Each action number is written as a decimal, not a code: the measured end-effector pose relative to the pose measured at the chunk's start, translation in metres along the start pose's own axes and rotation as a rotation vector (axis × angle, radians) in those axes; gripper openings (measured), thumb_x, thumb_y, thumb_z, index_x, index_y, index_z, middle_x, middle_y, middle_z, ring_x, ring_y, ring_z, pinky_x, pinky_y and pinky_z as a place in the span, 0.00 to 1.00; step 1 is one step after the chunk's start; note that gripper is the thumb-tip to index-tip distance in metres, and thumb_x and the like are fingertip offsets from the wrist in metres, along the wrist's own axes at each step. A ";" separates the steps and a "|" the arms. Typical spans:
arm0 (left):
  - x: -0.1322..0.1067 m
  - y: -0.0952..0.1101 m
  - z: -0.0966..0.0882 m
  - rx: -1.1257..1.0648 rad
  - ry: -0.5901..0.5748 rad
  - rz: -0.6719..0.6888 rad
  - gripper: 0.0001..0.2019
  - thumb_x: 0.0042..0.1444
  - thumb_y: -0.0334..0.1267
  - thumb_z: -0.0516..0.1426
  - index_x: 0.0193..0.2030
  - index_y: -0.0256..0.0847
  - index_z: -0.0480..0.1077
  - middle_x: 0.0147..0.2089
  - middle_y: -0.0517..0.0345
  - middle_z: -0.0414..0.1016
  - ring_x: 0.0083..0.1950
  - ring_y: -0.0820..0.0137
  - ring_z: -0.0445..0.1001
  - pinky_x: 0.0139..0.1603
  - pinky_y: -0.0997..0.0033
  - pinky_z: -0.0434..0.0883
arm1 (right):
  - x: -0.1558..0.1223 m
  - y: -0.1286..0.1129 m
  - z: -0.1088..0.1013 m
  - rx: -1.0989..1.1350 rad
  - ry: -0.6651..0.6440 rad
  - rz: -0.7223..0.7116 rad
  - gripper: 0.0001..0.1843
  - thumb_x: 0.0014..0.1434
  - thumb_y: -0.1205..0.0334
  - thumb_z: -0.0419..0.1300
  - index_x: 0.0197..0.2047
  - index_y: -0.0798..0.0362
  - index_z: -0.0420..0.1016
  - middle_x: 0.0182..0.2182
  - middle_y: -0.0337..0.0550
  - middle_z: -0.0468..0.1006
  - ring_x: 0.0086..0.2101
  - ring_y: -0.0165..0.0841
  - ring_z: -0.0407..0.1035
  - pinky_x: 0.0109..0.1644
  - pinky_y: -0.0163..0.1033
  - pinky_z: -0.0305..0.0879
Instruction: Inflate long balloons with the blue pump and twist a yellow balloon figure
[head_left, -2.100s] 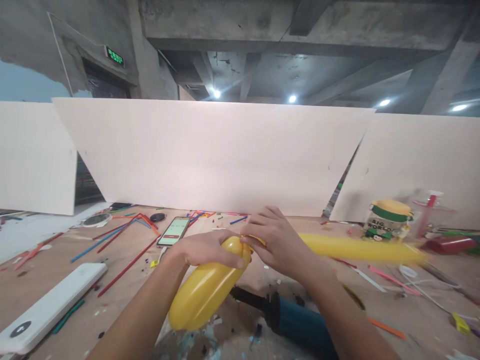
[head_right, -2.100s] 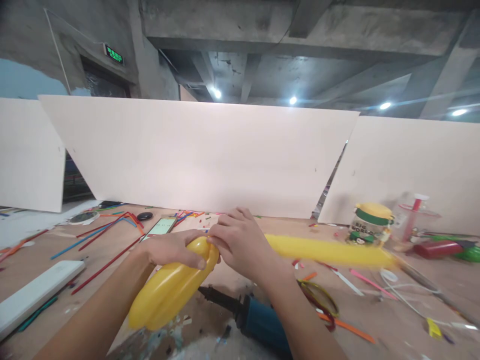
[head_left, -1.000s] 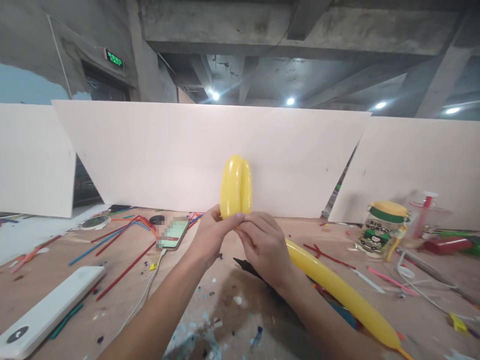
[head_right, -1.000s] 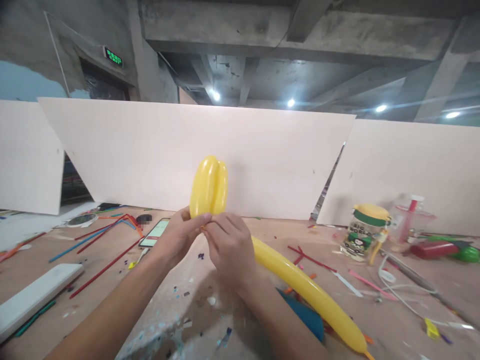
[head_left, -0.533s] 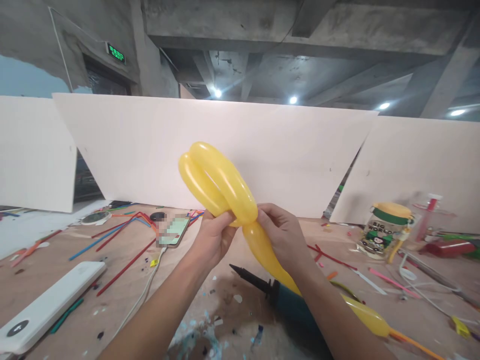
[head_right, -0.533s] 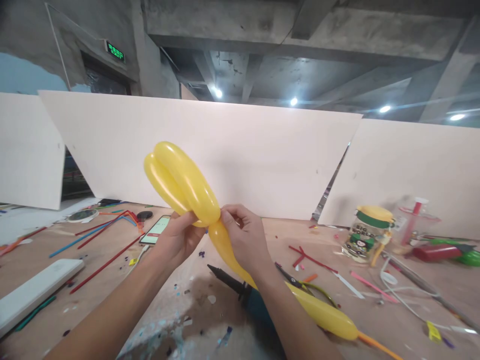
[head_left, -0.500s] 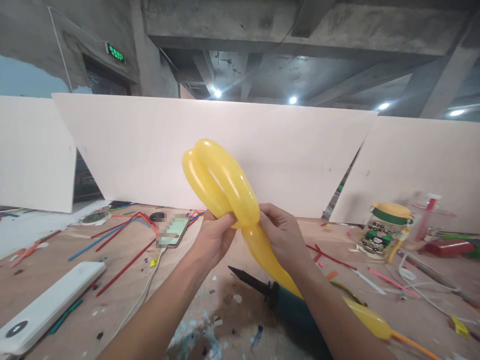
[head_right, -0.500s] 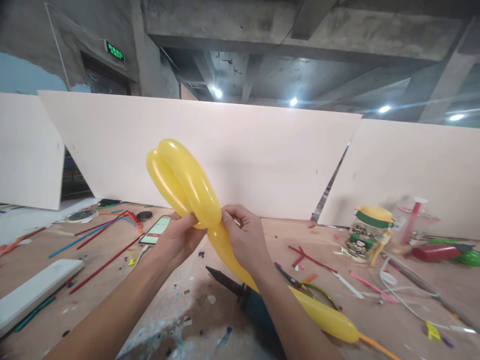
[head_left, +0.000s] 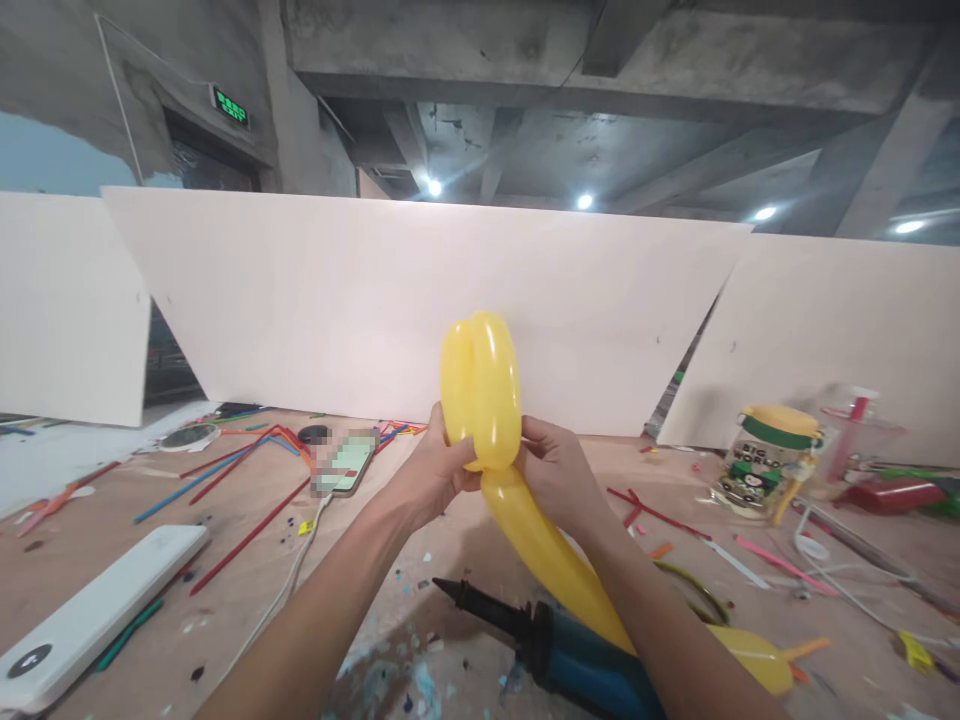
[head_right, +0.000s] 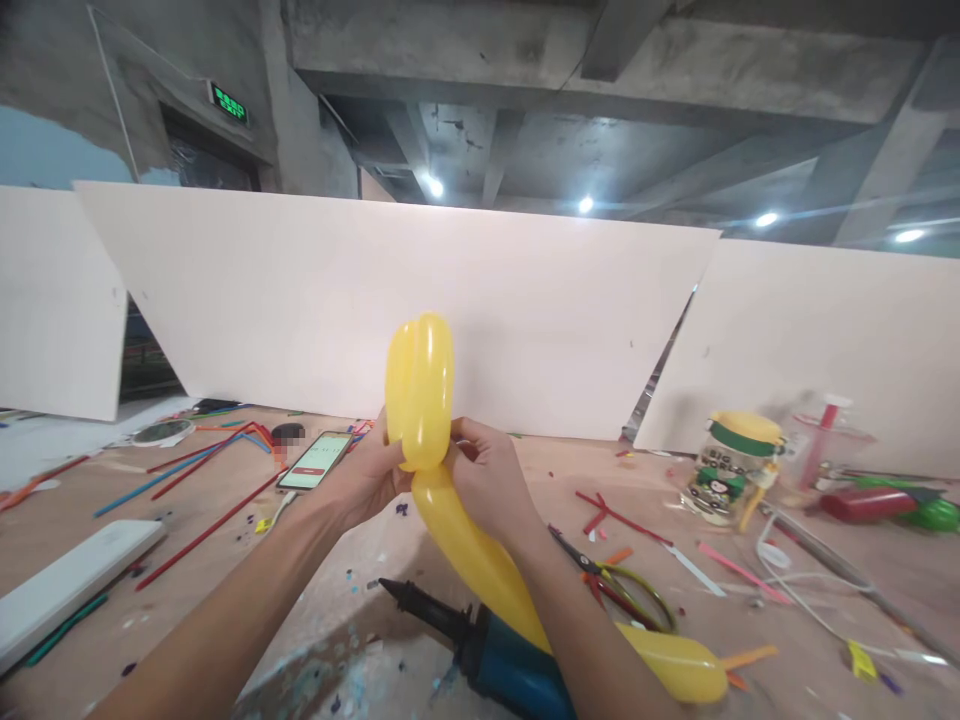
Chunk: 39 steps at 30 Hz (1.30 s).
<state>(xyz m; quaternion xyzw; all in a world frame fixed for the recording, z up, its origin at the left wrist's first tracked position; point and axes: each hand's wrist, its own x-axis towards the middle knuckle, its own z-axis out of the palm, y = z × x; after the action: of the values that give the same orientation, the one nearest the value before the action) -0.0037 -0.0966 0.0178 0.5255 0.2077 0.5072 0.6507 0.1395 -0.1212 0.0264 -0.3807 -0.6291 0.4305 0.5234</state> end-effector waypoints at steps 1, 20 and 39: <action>0.000 0.000 0.000 0.062 0.045 0.015 0.31 0.44 0.35 0.64 0.53 0.48 0.53 0.47 0.56 0.67 0.34 0.74 0.71 0.27 0.76 0.67 | 0.001 0.001 0.000 0.003 0.020 0.001 0.12 0.54 0.58 0.60 0.40 0.52 0.76 0.22 0.36 0.75 0.19 0.27 0.63 0.21 0.32 0.58; 0.003 0.009 -0.012 0.621 0.029 0.296 0.06 0.49 0.36 0.61 0.32 0.42 0.80 0.38 0.55 0.75 0.38 0.68 0.69 0.38 0.71 0.66 | -0.002 -0.005 -0.002 -0.308 0.116 -0.206 0.10 0.57 0.63 0.54 0.36 0.52 0.76 0.25 0.37 0.73 0.25 0.28 0.64 0.28 0.32 0.60; 0.000 0.014 -0.011 0.659 -0.029 0.169 0.09 0.47 0.38 0.62 0.36 0.43 0.80 0.40 0.53 0.79 0.43 0.61 0.73 0.42 0.67 0.69 | 0.004 0.011 -0.010 -0.645 0.272 -0.763 0.10 0.54 0.69 0.54 0.30 0.52 0.77 0.29 0.42 0.72 0.28 0.29 0.66 0.29 0.34 0.62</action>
<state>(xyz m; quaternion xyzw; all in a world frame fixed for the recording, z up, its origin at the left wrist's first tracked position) -0.0190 -0.0919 0.0261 0.7300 0.3070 0.4576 0.4042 0.1493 -0.1127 0.0185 -0.3186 -0.7502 -0.0600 0.5762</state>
